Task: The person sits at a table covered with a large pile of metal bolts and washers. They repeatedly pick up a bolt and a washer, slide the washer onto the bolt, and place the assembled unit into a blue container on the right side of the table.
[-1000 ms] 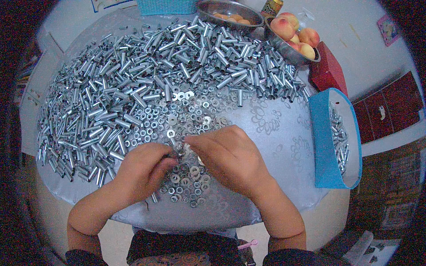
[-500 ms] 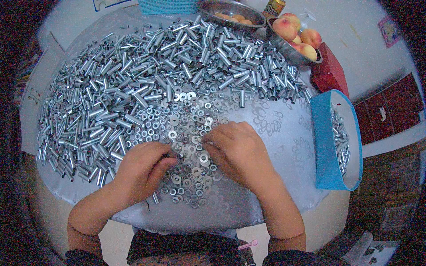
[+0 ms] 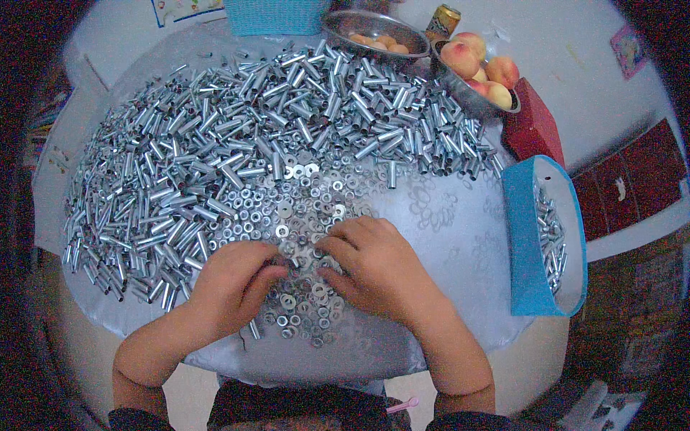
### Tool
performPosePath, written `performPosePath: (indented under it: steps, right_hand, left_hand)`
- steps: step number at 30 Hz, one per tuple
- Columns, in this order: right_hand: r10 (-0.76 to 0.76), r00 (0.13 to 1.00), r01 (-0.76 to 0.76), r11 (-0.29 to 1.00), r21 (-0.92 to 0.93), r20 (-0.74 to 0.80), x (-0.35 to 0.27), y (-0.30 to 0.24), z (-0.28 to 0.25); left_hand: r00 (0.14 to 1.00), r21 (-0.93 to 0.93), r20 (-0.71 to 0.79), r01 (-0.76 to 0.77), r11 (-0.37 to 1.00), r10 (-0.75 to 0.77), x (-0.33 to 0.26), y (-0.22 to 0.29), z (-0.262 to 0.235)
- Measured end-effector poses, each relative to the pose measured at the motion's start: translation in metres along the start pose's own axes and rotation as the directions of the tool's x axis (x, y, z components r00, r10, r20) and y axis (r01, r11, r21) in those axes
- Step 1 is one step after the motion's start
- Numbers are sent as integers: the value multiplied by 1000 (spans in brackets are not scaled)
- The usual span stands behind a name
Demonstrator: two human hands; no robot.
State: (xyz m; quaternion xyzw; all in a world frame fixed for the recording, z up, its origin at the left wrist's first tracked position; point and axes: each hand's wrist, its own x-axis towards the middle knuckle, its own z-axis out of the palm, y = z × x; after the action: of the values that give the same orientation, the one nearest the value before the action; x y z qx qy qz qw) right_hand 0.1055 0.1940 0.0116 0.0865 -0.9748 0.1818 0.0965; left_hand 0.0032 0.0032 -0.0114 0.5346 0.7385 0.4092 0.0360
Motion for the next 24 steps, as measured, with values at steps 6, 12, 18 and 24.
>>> performPosePath:
  steps: [6,12,18,24]
  right_hand:
    - [-6,998,5,1000,-12,-55,2,-3,7]
    - [47,998,-48,999,-11,-28,2,-1,11]
    - [97,995,-97,995,-15,-7,0,-3,8]
    - [146,989,-146,989,-8,19,-3,-8,8]
  left_hand:
    - [998,-17,31,51,999,-50,-1,-1,0]
    - [998,-20,39,40,999,-39,-1,-2,1]
    - [1000,2,-10,-3,1000,3,-2,-3,3]
    - [1000,23,8,-7,1000,7,-1,-2,4]
